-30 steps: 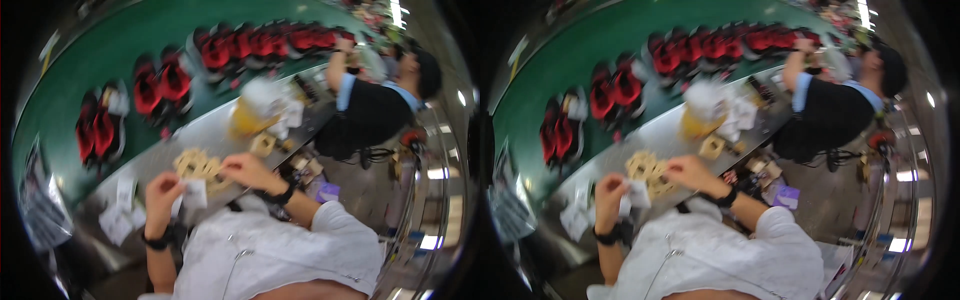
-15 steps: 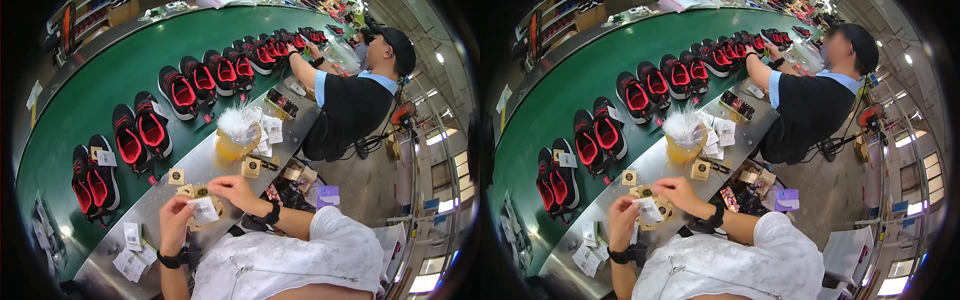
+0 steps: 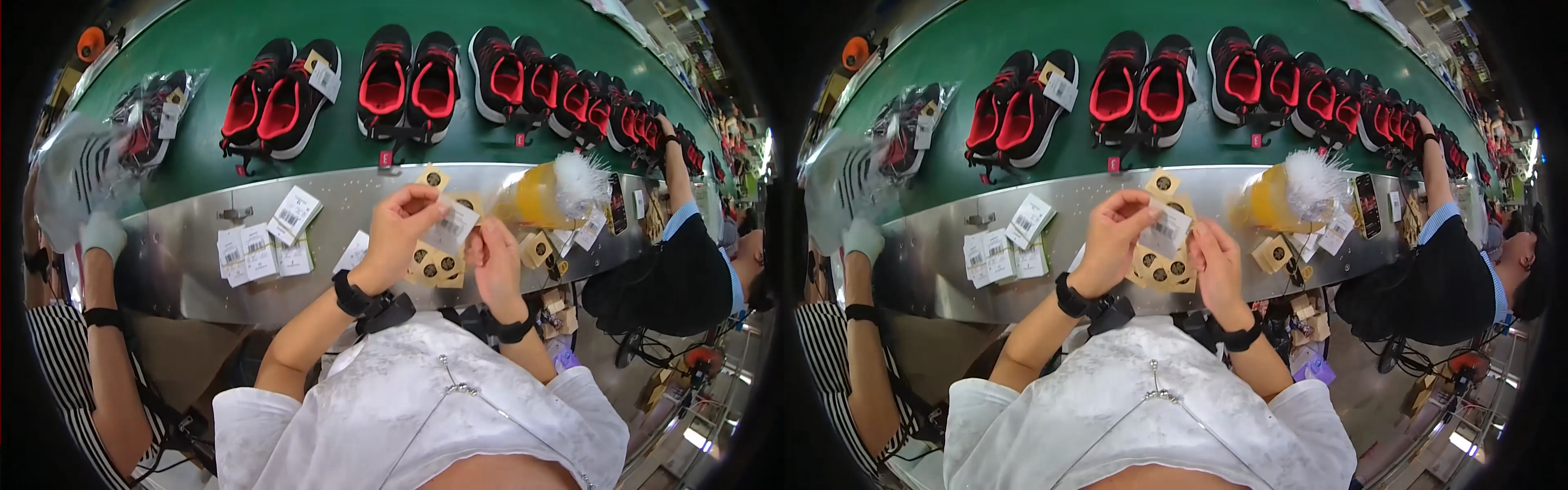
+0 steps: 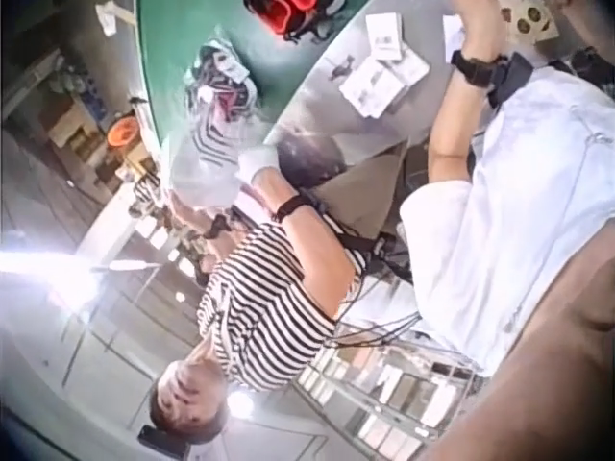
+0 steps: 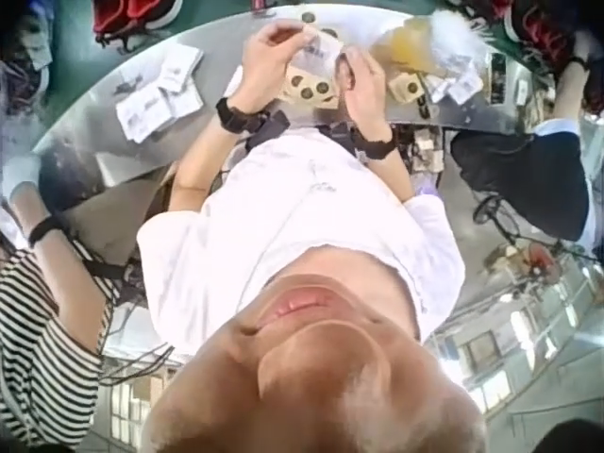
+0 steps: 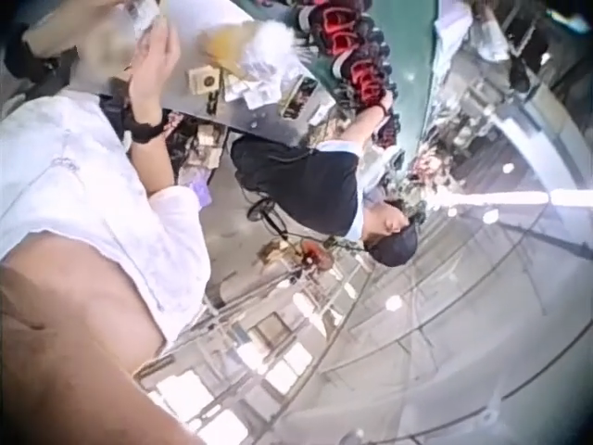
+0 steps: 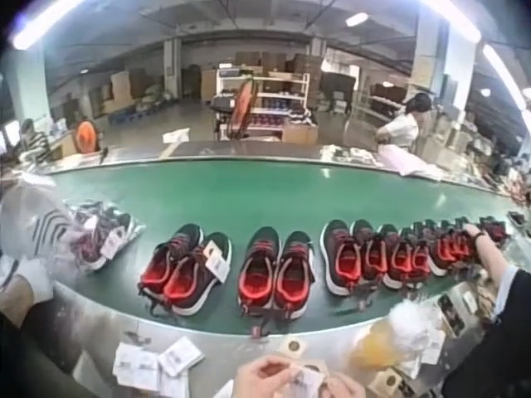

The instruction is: Attaching identification labels and tags to finished athletic shoes on a factory production line.

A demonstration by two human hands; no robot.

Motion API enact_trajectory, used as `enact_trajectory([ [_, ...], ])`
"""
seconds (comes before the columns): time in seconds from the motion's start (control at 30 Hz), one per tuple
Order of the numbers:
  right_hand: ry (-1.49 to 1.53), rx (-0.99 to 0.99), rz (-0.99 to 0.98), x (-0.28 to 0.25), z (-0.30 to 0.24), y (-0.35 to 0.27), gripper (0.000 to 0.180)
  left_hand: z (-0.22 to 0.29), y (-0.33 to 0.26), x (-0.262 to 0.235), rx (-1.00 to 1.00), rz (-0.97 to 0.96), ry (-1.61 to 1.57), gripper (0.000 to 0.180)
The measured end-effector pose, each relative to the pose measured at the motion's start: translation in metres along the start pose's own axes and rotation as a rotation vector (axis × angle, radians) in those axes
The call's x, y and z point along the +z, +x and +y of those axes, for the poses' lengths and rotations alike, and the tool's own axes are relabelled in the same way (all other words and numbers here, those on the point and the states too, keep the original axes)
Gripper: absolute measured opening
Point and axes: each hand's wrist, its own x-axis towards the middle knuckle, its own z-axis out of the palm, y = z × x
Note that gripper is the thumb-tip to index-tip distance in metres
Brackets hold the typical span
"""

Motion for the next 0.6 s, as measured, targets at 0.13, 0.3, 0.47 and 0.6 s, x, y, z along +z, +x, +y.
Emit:
enact_trajectory([
  [0.13,-0.188,-0.090,0.103,0.019,-0.020,0.000,0.022,0.013,-0.005,-0.003,0.065,0.070,0.084,0.018],
  [0.3,-0.864,-0.487,-0.020,0.018,-0.034,0.003,0.018,0.017,-0.012,0.001,0.167,0.081,0.362,0.016],
  [0.47,-0.880,-0.497,-0.030,0.033,-0.034,0.001,0.019,0.016,-0.018,0.006,0.192,0.070,0.347,0.014],
  [0.6,-0.970,-0.560,-0.011,0.036,-0.032,0.004,0.022,0.014,-0.019,0.005,0.218,0.035,0.364,0.015],
])
